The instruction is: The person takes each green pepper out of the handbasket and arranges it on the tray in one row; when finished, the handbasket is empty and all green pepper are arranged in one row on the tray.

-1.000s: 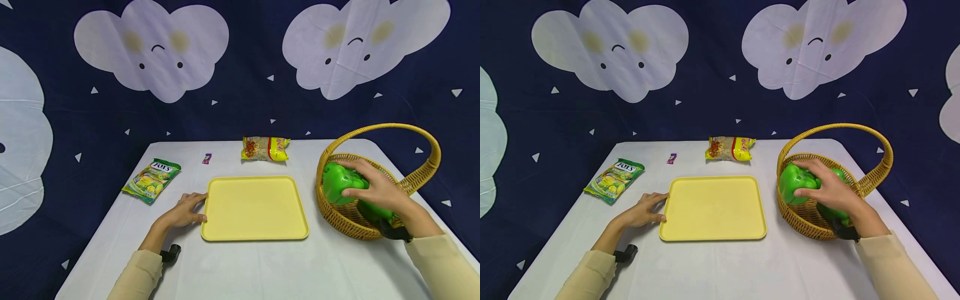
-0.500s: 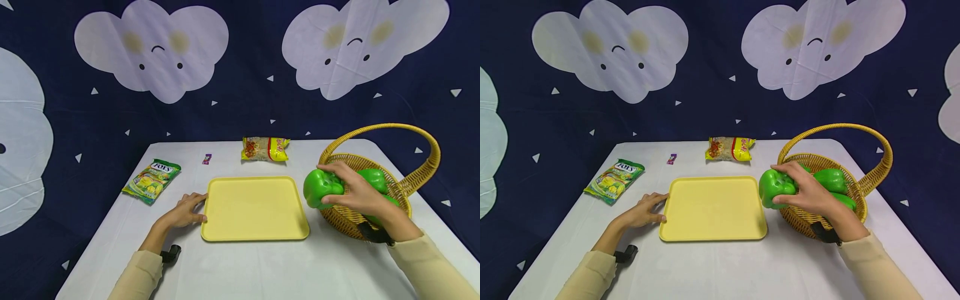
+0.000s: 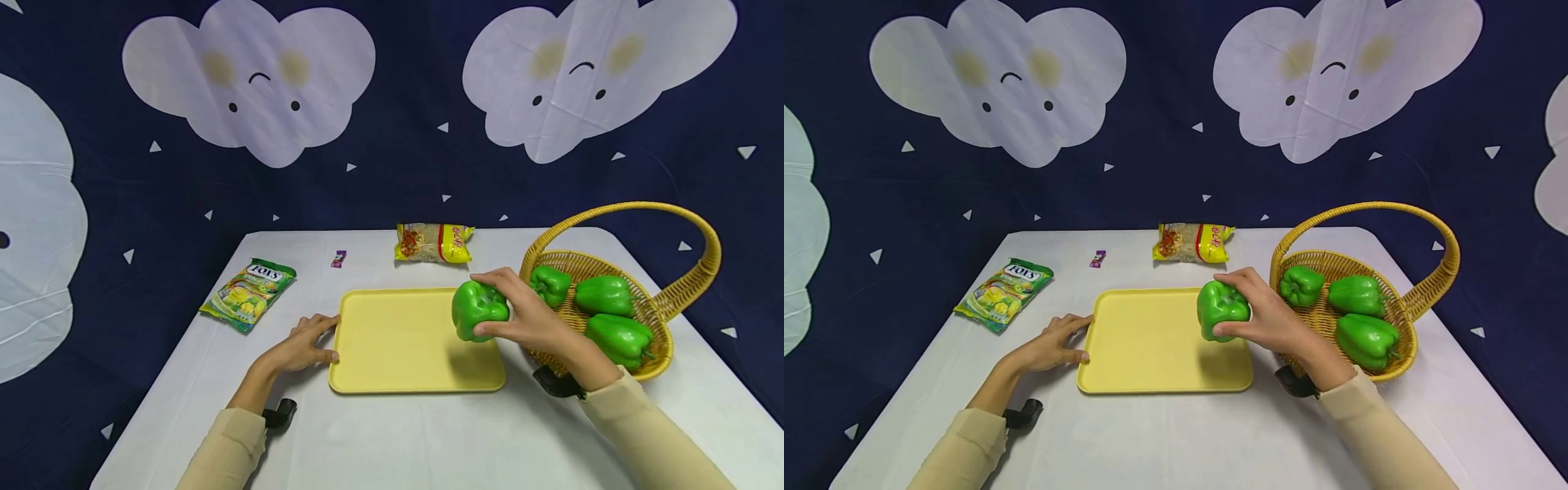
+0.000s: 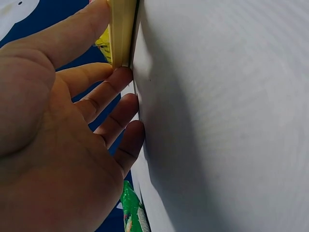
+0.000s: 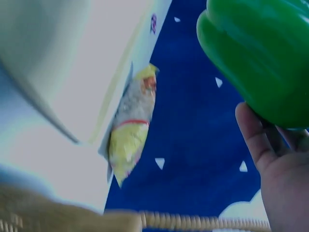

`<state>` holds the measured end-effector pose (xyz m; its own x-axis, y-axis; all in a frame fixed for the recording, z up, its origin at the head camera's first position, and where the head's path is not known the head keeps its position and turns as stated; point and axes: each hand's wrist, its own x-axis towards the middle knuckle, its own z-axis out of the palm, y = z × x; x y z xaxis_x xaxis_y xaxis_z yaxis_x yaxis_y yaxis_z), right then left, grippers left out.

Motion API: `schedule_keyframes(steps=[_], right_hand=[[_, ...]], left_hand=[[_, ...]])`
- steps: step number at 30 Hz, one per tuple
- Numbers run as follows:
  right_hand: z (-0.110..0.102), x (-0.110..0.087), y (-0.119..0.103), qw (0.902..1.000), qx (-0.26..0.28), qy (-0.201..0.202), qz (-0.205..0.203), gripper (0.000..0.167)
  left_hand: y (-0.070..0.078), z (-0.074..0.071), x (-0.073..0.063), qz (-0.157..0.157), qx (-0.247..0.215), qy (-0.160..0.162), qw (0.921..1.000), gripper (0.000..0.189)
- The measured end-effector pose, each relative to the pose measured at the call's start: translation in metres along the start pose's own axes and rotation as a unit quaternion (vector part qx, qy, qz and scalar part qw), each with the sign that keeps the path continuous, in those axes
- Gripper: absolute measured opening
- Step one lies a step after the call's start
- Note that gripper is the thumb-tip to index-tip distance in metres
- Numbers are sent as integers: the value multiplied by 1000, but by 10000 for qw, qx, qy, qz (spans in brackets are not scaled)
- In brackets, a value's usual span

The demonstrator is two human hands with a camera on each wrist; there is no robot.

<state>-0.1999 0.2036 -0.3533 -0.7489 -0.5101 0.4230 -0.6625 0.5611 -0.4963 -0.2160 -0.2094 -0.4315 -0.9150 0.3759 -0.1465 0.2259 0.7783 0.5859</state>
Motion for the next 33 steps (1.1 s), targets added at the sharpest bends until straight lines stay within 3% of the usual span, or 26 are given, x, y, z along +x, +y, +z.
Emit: schedule_keyframes(steps=[18, 33], right_hand=[[57, 34, -11, 9966, 684, -221, 410, 74], [97, 62, -22, 9964, 509, -403, 545, 76]], left_hand=[[-1, 0, 1, 7, 21, -73, 10000, 81], [-1, 1, 1, -66, -21, -8, 10000, 80]])
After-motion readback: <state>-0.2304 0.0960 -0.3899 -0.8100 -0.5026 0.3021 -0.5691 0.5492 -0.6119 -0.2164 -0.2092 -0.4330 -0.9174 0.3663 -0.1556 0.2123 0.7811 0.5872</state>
